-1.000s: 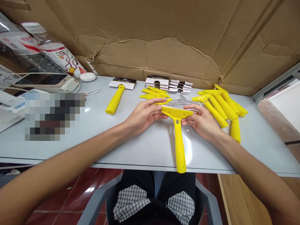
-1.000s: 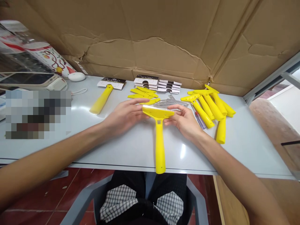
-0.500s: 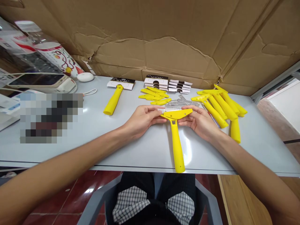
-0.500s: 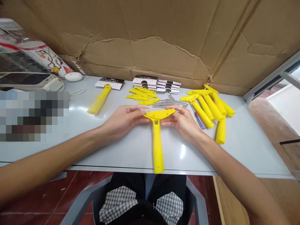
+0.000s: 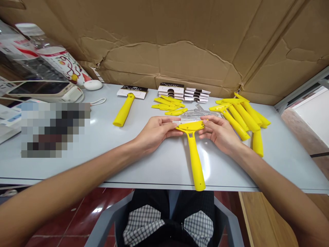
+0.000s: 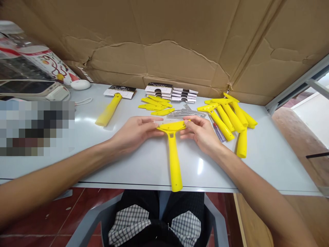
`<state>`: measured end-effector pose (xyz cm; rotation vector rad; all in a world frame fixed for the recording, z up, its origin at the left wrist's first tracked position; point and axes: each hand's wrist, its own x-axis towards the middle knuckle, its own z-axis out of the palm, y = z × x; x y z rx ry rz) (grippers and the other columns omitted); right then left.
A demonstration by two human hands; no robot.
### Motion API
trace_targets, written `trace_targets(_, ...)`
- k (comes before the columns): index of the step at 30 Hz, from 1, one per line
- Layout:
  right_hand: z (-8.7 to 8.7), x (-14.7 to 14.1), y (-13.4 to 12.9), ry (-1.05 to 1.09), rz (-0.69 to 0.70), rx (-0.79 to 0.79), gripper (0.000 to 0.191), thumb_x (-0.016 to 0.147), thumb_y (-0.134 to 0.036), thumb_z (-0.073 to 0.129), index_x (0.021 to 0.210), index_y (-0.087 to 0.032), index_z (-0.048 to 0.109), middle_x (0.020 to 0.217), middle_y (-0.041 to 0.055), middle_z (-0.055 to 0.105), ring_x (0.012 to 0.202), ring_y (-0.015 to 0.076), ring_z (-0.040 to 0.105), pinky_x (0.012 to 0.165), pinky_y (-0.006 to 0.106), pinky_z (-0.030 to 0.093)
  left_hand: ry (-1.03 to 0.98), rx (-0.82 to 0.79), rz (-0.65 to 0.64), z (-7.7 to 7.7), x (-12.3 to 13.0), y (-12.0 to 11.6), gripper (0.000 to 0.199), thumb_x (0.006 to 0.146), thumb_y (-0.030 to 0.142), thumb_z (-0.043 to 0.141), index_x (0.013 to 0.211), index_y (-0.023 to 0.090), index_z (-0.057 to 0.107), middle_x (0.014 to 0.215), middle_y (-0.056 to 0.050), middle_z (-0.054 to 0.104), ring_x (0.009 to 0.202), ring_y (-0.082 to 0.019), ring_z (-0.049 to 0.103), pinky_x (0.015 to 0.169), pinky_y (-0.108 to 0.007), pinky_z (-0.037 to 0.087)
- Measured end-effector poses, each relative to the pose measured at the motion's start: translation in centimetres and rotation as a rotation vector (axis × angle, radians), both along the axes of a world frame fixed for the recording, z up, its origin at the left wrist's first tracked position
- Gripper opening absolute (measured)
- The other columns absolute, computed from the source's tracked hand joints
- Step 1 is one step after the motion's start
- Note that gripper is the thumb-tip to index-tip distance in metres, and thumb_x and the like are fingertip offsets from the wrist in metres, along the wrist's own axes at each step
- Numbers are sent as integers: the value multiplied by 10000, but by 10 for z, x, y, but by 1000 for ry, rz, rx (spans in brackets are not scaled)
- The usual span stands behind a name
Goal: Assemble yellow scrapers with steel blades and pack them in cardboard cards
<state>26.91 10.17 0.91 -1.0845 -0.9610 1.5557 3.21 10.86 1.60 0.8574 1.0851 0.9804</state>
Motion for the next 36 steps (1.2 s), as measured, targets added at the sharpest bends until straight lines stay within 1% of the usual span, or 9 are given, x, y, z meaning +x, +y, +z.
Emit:
trace_targets(4,-2,2,1,-103,-87,30,410,673,-393,1045,975,-204,842,956,36,759,763,153,682,539,250,600,-14,-17,-9,-1,-1,-1,371,986,51,747,1356,61,756,1131,-197,874,920,-237,867,1009,-396,718)
trace_targets(7,-5,1,2,-136,-139,59,411,655,-423,1056,950,-209,865,973,49,762,819,151,648,579,245,556,-16,-1,-19,-1,-2,-2,271,980,76,763,1248,90,802,1083,-175,878,879,-230,864,1027,-402,711)
trace_targets(11,-6,2,5,-135,-211,126,379,643,-442,1059,901,-241,868,999,49,781,851,165,646,632,287,507,-27,22,-14,-1,-2,-1,151,976,76,765,1105,106,838,1114,-165,877,889,-229,862,1065,-426,701)
trace_targets(16,2,4,4,-17,-233,162,362,614,-437,1084,839,-252,869,851,6,712,767,133,566,655,284,471,-29,50,28,-2,-2,-1,154,968,53,762,1092,90,846,1081,-158,875,872,-223,859,1060,-436,705)
trace_targets(19,3,-1,1,13,-240,192,342,628,-440,1078,838,-267,871,806,-12,684,710,122,496,638,289,444,-49,92,0,-4,-1,-2,152,973,82,777,1109,88,844,1192,-184,866,1012,-255,860,1058,-429,702)
trace_targets(22,-1,-6,-2,-63,-243,197,352,641,-470,1064,843,-262,864,874,6,737,727,135,520,646,307,441,-67,100,-49,-4,-1,-4,161,980,95,772,1125,88,843,1299,-191,846,1123,-271,843,1068,-418,697)
trace_targets(29,1,-2,-2,-146,-169,160,436,596,-553,1082,847,-269,864,905,27,785,765,166,597,658,325,466,-49,116,-70,-6,-4,-4,235,956,117,801,1185,95,849,1256,-185,859,1132,-279,850,1105,-434,677)
trace_targets(33,4,1,-2,-212,-138,172,403,630,-551,1068,846,-272,874,892,29,810,825,192,663,803,362,557,25,168,-102,-3,-7,-6,252,943,200,853,1183,123,866,1265,-172,863,1098,-288,859,1122,-460,663)
trace_targets(36,2,1,-4,-294,-102,205,364,695,-551,1037,864,-267,884,956,47,831,919,219,712,914,395,579,34,190,-161,1,-8,-8,277,906,246,913,1158,137,874,1178,-162,885,1041,-303,869,1115,-490,663)
